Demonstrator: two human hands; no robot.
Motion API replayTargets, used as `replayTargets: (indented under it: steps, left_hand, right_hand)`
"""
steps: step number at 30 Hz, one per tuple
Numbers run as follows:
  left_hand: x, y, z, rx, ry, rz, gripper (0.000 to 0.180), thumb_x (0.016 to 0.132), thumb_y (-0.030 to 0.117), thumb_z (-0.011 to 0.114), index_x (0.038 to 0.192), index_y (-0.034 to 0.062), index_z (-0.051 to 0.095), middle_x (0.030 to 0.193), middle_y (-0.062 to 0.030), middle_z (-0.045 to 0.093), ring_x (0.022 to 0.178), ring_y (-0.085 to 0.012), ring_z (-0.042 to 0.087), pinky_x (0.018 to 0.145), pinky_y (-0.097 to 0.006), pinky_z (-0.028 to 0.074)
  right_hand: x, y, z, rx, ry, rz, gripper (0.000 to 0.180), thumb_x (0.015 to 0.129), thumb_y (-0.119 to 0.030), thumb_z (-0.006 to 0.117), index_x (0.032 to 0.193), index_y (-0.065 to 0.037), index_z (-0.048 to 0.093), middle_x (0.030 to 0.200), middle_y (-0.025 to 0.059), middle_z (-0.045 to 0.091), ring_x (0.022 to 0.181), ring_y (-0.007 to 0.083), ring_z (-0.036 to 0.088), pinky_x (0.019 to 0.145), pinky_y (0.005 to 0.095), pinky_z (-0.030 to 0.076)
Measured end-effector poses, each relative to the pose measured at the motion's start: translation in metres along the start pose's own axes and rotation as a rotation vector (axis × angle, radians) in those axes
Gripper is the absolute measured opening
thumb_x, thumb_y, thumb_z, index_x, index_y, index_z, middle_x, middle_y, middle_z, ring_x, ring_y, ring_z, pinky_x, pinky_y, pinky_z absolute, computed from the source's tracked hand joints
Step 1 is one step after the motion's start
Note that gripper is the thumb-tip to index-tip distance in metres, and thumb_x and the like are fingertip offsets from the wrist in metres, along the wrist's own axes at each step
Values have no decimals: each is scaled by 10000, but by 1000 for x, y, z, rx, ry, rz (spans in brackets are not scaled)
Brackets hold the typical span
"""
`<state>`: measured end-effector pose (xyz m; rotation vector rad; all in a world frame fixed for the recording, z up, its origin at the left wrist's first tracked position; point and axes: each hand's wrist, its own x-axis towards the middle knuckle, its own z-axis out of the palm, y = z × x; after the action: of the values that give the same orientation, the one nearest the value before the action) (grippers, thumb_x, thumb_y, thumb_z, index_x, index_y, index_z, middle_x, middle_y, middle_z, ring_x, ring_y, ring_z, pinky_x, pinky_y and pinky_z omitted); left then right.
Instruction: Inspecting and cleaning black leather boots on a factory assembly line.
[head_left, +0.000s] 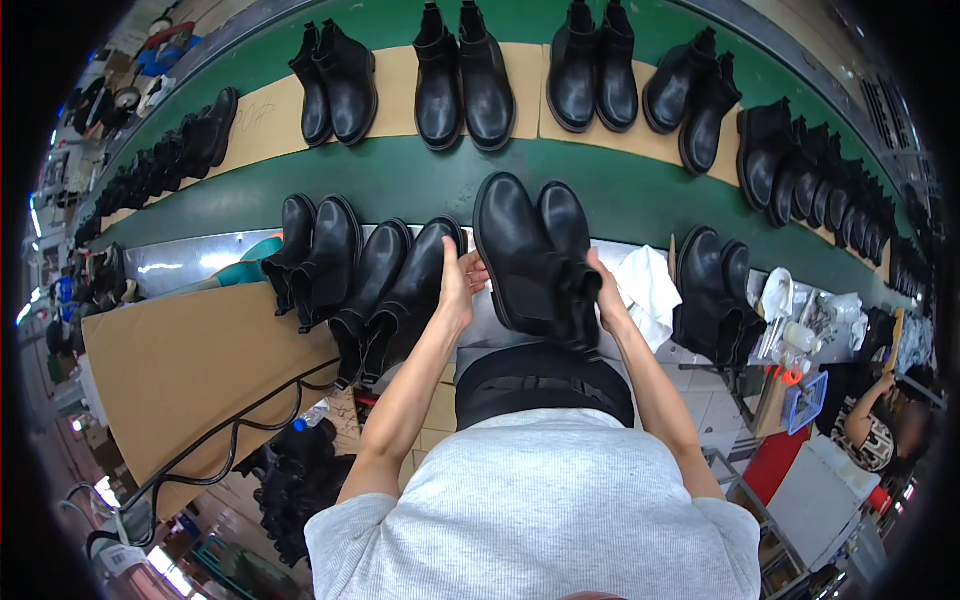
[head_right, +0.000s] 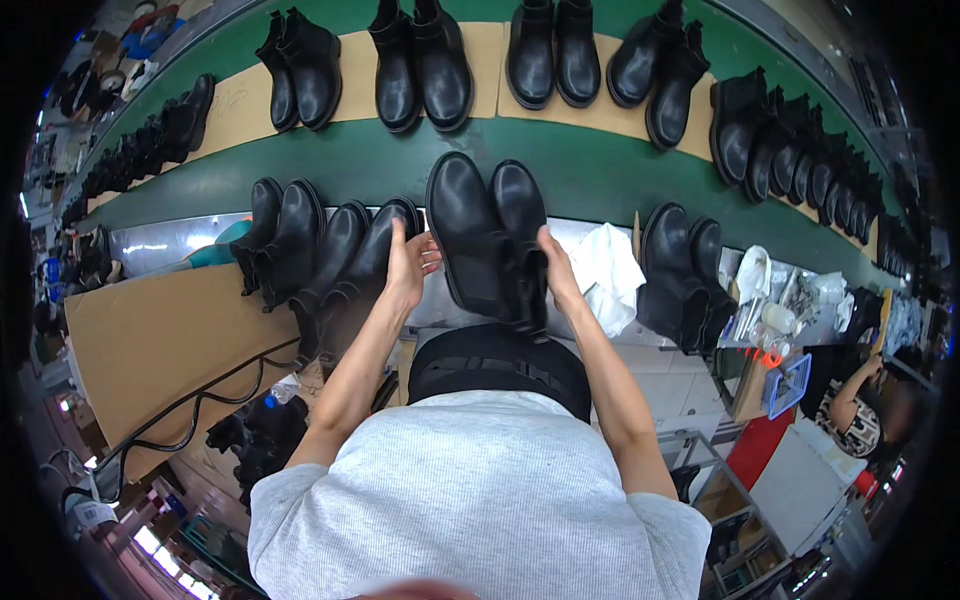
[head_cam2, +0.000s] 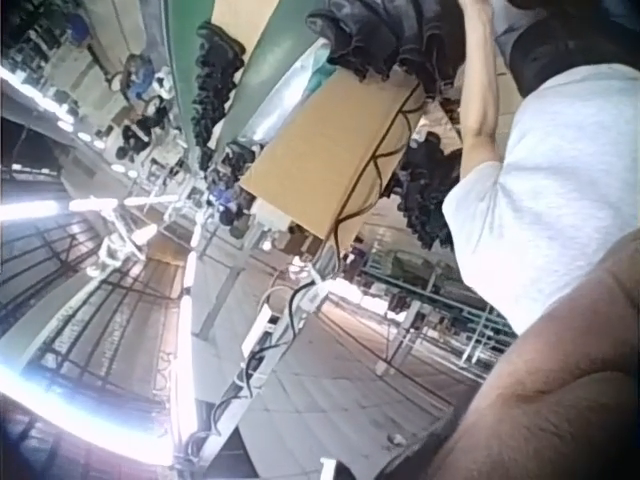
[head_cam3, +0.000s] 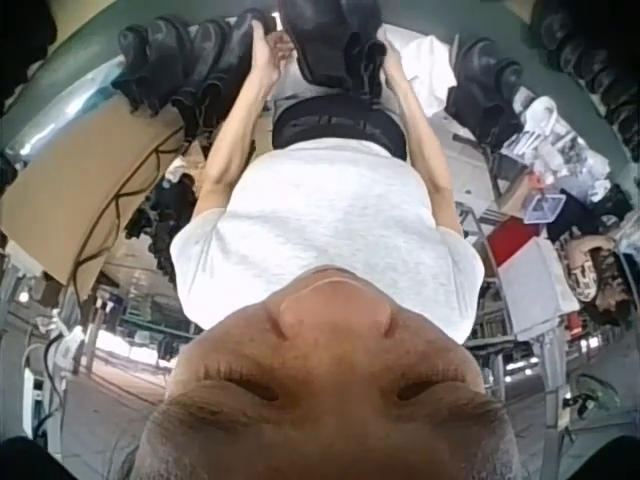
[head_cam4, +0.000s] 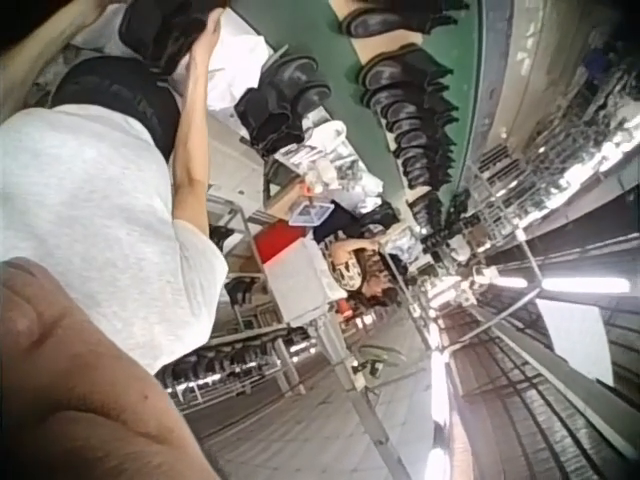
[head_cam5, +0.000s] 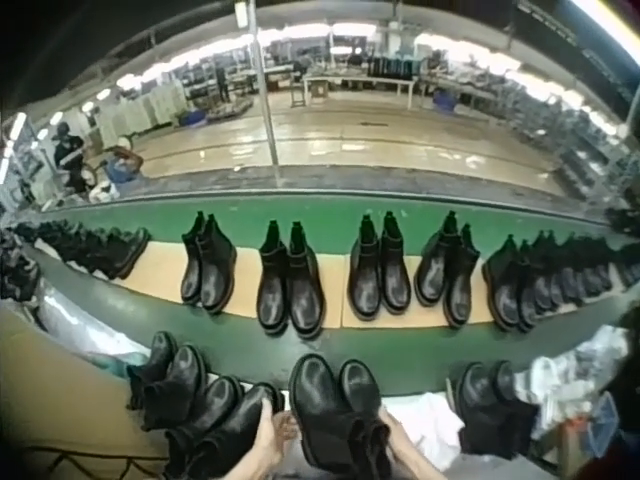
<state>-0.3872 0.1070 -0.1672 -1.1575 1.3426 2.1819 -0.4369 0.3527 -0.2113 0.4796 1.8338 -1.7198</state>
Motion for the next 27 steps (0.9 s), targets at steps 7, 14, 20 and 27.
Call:
replayTargets:
  steps: [7, 14, 20, 27]
  left_hand:
    - [-70, 59, 42, 19, -231, 221, 880, 864, 723, 200, 1333, -5, 358, 1041, -101, 474, 887, -172, 498, 852, -332, 404]
    - [1, 12, 20, -300, -298, -42, 785, 877, 686, 286, 1301, 38, 413, 1262, -81, 493, 1122, -218, 476, 1000, -385, 327]
    - [15, -17, 41, -287, -612, 10, 633, 914, 558, 372, 1281, 48, 453, 1266, -139, 497, 1131, -252, 517, 1009, -381, 392]
    - [2, -6, 54, -581, -434, 110, 712, 889, 633, 351, 1289, 52, 445, 1189, -127, 546, 1076, -251, 543, 957, -377, 421]
  right_hand:
    - [-8, -16, -18, 466, -338, 166, 633, 913, -567, 394, 1186, -16, 540, 1114, 72, 594, 984, 190, 584, 853, 320, 479]
    - [-44, -93, -2, 277, -185, -51, 760, 905, -646, 276, 1208, 0, 537, 1108, 50, 588, 942, 146, 518, 902, 319, 375]
    - [-48, -109, -12, 61, -165, -133, 791, 920, -634, 233, 1276, 27, 482, 1044, 47, 582, 823, 114, 466, 818, 285, 385]
    - [-54, -88, 7, -217, 82, -459, 660, 937, -472, 415, 1260, 103, 408, 1165, 186, 570, 1126, 275, 518, 958, 322, 358]
